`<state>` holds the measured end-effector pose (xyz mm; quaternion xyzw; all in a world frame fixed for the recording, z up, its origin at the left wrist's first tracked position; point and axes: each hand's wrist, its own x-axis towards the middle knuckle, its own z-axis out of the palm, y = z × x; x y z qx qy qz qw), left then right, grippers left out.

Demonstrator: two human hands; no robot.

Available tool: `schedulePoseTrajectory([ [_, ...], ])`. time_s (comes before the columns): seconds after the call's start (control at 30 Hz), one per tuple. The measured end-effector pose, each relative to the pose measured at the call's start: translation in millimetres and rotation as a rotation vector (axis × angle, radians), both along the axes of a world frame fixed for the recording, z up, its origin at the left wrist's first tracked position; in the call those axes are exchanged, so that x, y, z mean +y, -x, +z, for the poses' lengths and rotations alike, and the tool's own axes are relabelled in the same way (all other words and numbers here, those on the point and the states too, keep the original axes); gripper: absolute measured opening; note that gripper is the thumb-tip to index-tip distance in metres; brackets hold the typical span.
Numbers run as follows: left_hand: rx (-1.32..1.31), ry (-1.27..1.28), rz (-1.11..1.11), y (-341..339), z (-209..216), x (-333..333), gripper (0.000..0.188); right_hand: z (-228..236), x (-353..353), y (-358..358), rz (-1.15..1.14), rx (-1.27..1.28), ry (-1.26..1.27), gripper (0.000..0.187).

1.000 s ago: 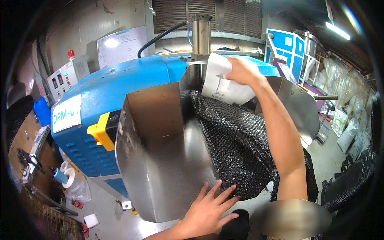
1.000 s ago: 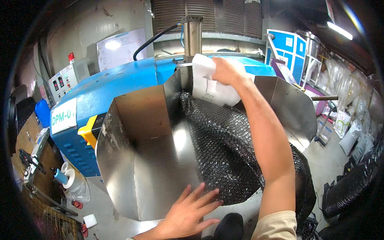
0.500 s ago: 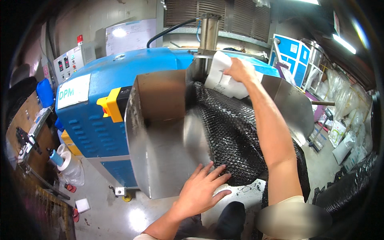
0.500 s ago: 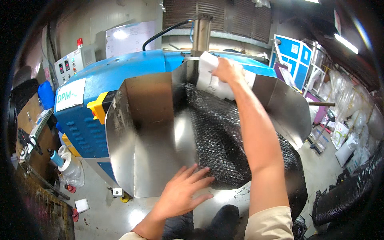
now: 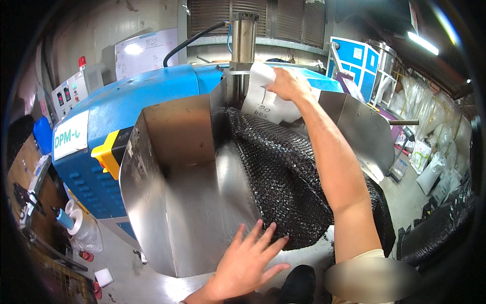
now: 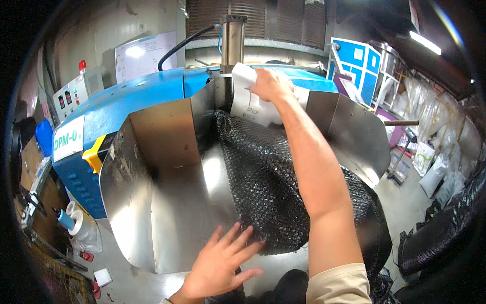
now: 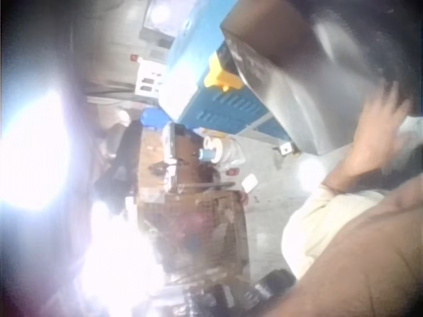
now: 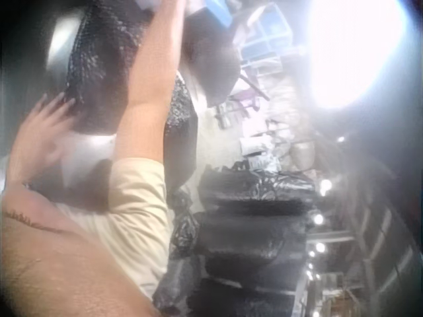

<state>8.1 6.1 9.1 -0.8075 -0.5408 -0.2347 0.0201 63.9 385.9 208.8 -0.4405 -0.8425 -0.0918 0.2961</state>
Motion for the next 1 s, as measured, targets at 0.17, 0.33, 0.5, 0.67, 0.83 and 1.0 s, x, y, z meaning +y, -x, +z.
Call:
schedulePoseTrajectory([
  [0.17, -0.019, 0.069, -0.093, 2, 8, -6, 0.064, 3, 30, 19, -0.044, -0.038, 0.006, 0.052],
  [0.33, -0.111, -0.051, -0.108, 1, 6, -7, 0.060, -5, 31, 26, -0.030, -0.028, -0.105, 0.042],
  [0.5, -0.126, 0.017, -0.058, 0, -3, -4, 0.060, -30, 2, 12, -0.043, -0.036, -0.115, 0.045],
  [0.67, -0.124, -0.032, -0.025, -5, -7, -3, 0.057, -71, -18, -34, -0.064, 0.076, -0.189, 0.040],
  [0.83, -0.144, -0.074, 0.023, -1, -17, -3, 0.055, -25, -62, -51, -0.054, 0.055, -0.197, 0.059],
  [1.0, -0.132, -0.113, 0.017, -1, -15, -6, 0.052, 22, -90, -41, 0.001, 0.094, -0.297, 0.045],
])
